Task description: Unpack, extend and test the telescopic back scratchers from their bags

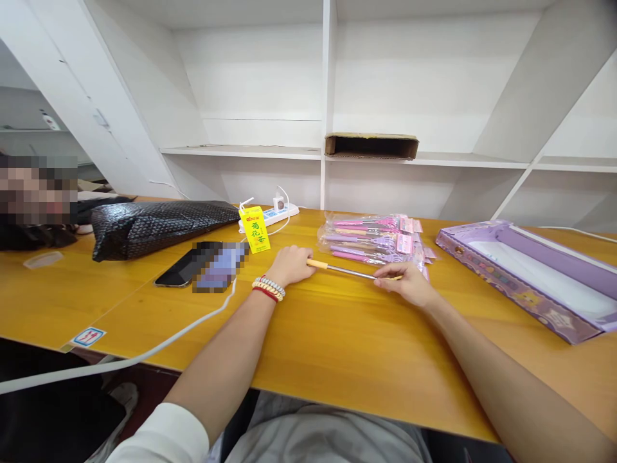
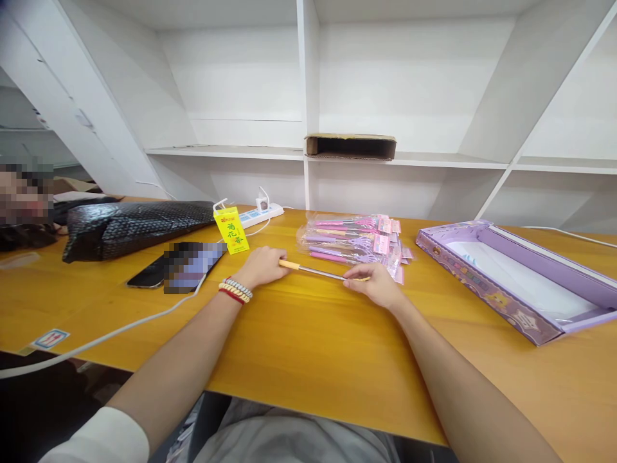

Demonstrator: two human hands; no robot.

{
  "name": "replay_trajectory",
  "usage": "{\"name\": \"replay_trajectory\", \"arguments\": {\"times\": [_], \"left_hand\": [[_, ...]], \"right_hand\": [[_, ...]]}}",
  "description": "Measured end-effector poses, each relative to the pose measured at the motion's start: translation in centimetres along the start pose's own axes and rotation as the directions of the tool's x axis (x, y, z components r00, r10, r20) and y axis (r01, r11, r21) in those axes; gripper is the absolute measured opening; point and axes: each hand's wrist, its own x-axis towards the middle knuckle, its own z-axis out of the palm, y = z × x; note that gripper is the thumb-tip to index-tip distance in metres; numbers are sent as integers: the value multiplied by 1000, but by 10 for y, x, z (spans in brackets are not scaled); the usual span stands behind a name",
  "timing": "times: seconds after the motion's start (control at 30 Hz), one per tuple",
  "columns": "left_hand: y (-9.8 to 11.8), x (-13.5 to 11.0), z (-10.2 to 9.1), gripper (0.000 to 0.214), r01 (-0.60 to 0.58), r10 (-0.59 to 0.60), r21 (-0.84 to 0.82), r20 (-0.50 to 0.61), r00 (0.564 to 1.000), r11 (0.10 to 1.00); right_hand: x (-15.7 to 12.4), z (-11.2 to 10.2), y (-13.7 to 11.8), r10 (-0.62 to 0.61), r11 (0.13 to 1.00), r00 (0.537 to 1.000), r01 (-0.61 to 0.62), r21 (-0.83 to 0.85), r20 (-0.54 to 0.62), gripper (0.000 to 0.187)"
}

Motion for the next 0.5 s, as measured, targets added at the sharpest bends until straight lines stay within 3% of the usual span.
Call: {"name": "replay_trajectory", "arguments": {"times": [0.23,0.37,0.5], "left_hand": [[4,-1,-5,36,4,-2,-74,17,1000,997],[0,3,3,29,108,-108,-9,32,994,994],[-2,6,7,30,120,-121,10,32,992,993]], "right_hand": [[1,2,-4,-277,937,959,255,-240,-61,21],[1,9,-6,-422,858,904,373,-354,-70,20],[2,13,-4,-509,753,860,423,-505,-40,19]]}}
